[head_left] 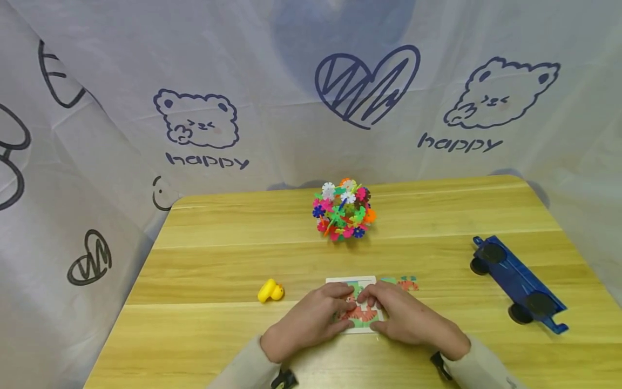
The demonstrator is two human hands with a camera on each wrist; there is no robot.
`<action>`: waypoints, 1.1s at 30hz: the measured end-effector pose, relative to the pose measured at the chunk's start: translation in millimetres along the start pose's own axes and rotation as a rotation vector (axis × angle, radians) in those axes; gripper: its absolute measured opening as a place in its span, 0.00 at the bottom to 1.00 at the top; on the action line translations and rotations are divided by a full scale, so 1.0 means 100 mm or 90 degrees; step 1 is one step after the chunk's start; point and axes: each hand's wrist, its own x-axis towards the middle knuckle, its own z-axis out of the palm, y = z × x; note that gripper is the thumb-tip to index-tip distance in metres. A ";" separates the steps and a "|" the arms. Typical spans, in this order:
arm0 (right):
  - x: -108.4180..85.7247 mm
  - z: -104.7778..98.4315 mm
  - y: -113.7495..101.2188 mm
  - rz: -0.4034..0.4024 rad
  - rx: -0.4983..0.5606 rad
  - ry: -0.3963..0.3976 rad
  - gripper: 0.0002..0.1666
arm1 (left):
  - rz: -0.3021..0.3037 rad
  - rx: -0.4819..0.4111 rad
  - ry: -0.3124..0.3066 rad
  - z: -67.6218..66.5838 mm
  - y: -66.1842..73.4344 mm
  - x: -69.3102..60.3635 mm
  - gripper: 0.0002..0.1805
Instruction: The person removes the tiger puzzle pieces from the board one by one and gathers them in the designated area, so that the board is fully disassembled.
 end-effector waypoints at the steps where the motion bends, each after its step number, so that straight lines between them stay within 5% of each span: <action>1: 0.00 0.01 0.01 -0.003 -0.003 0.001 0.25 | 0.001 0.002 0.000 0.00 0.00 0.00 0.18; 11: 0.03 0.08 0.17 -0.053 -0.015 0.031 0.19 | -0.005 -0.004 -0.002 0.00 0.01 0.00 0.18; 17: 0.00 0.01 -0.01 -0.018 -0.019 0.027 0.27 | 0.000 -0.006 0.002 0.00 0.00 -0.01 0.18; 23: 0.00 -0.02 -0.03 0.014 -0.007 -0.006 0.25 | -0.002 -0.008 -0.006 0.00 0.01 -0.01 0.18; 33: 0.01 -0.05 0.01 -0.025 0.073 -0.011 0.20 | -0.002 -0.003 -0.009 0.00 0.02 0.00 0.20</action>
